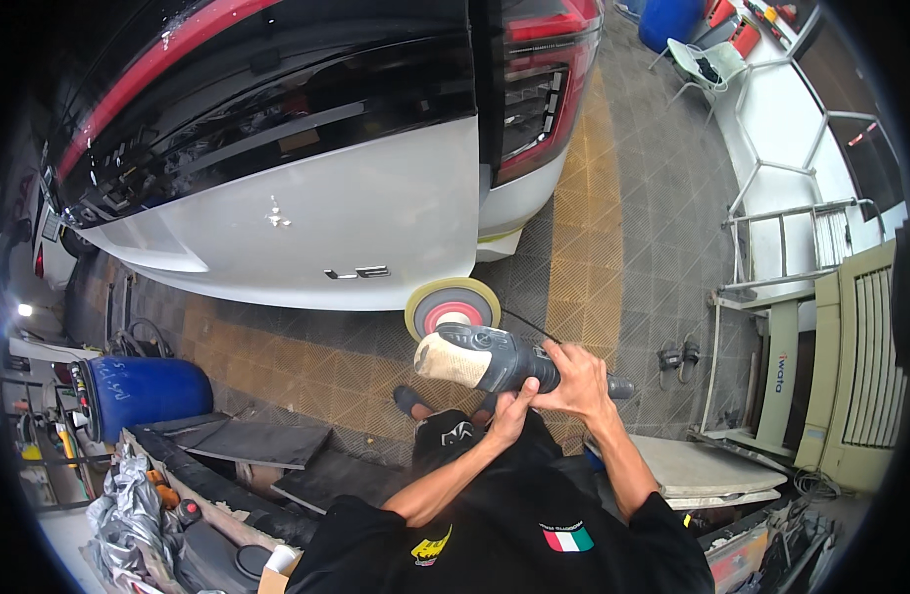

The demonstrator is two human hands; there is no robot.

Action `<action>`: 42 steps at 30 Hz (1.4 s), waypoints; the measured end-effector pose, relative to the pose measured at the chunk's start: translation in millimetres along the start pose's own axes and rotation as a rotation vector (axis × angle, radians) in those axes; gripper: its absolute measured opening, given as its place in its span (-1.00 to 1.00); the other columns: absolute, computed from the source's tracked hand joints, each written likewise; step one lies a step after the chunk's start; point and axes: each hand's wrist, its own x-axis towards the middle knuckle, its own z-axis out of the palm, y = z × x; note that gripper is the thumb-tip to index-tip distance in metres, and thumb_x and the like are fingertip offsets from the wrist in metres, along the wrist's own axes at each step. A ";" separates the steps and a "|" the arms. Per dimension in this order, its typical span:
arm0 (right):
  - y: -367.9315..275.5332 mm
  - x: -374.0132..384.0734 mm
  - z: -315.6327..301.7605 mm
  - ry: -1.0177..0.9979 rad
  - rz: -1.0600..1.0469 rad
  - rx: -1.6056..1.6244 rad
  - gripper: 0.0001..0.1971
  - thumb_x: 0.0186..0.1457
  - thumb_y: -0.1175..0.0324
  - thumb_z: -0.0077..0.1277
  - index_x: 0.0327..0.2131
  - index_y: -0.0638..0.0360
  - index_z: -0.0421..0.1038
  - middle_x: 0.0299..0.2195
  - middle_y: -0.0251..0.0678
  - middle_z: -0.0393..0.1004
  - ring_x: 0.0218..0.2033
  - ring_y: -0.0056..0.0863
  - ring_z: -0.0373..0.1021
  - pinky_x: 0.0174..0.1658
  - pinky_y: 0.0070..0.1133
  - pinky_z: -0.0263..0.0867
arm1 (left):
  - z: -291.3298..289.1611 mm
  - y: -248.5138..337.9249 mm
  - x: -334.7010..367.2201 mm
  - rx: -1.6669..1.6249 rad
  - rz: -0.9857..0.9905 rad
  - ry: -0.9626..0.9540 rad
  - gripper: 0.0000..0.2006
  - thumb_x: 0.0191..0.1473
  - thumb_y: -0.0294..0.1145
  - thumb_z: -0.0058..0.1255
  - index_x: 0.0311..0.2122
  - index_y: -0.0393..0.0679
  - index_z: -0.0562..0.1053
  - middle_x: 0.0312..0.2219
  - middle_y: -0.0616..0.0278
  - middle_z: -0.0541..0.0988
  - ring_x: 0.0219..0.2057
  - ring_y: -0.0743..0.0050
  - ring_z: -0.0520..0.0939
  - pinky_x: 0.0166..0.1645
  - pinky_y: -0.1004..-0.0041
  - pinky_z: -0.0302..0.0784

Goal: The person uses a handheld electric polisher with a yellow pad to buff the rear bumper of a white Nissan Patrol. They move the tool in circular and sweeping motions across the white painted surface and the black trim area, working around the vehicle's badging and taillights.

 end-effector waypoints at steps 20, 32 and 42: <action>39.6 34.4 1.1 0.224 -0.127 0.143 -0.29 -0.33 0.13 0.42 -0.01 0.21 0.52 -0.35 -0.11 0.61 -0.34 -0.11 0.61 -0.28 -0.29 0.55 | 42.8 34.3 40.6 0.378 0.114 -0.085 -0.47 0.33 -0.06 0.22 0.14 -0.34 0.48 -0.03 0.23 0.60 -0.04 0.52 0.58 0.06 0.45 0.51; 42.6 19.4 12.3 0.183 -0.057 0.204 -0.30 -0.35 0.14 0.40 -0.04 0.23 0.53 -0.32 -0.11 0.63 -0.33 -0.09 0.62 -0.26 -0.29 0.57 | 28.6 16.4 33.9 0.421 0.003 0.005 -0.42 0.31 0.02 0.21 0.12 -0.35 0.49 -0.10 0.25 0.60 -0.16 0.57 0.55 -0.09 0.46 0.49; 40.8 0.6 70.5 -0.013 -0.058 0.382 -0.19 -0.33 0.03 0.43 0.07 0.21 0.51 -0.15 -0.05 0.67 -0.15 -0.04 0.63 -0.09 -0.24 0.57 | 10.1 19.3 12.4 0.367 0.104 0.201 -0.54 0.30 -0.12 0.25 0.04 -0.35 0.52 -0.17 0.20 0.63 -0.21 0.54 0.63 -0.14 0.48 0.59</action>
